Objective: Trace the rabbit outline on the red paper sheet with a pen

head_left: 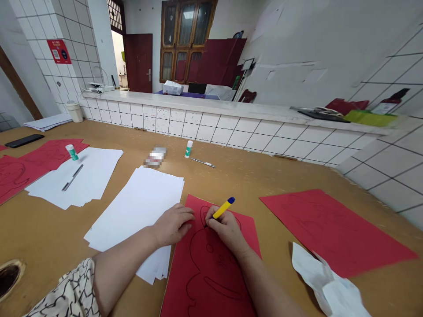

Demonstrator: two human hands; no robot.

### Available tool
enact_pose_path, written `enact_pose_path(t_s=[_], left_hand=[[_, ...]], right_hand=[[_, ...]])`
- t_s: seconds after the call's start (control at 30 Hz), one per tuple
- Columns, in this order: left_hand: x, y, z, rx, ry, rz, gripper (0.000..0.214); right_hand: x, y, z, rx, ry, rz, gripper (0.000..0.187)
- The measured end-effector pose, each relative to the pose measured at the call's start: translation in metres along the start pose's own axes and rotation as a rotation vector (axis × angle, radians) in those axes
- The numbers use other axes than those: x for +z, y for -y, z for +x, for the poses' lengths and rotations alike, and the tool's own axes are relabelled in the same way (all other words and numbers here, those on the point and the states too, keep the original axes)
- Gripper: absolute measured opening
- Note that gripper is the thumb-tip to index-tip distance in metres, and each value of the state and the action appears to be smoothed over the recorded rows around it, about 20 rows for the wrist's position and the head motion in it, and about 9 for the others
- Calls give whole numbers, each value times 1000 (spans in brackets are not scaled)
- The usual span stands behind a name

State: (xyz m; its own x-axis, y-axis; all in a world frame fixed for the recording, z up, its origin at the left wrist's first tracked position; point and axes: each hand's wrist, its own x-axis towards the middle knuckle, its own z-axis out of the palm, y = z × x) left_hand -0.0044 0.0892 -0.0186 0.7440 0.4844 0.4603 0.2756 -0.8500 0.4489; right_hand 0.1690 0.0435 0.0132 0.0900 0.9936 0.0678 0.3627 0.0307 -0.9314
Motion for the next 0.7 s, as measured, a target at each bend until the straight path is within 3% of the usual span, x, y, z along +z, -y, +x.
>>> enact_pose_path(t_s=[0.17,0.47,0.57,0.7], left_hand=[[0,-1,0,-14,8,-4,23],[-1,-2,2,-14,22,5,22],[0,-2,2,-18,9,1,22],[1,-3,2,-15,0,-7,23]], right_hand=[[-1,0,0,17,-15,41,4],[-3,4,3,30,-184,126,9],[-4,4,4,-7,-225,88,14],[0,1,4,-50,-181,-20,14]])
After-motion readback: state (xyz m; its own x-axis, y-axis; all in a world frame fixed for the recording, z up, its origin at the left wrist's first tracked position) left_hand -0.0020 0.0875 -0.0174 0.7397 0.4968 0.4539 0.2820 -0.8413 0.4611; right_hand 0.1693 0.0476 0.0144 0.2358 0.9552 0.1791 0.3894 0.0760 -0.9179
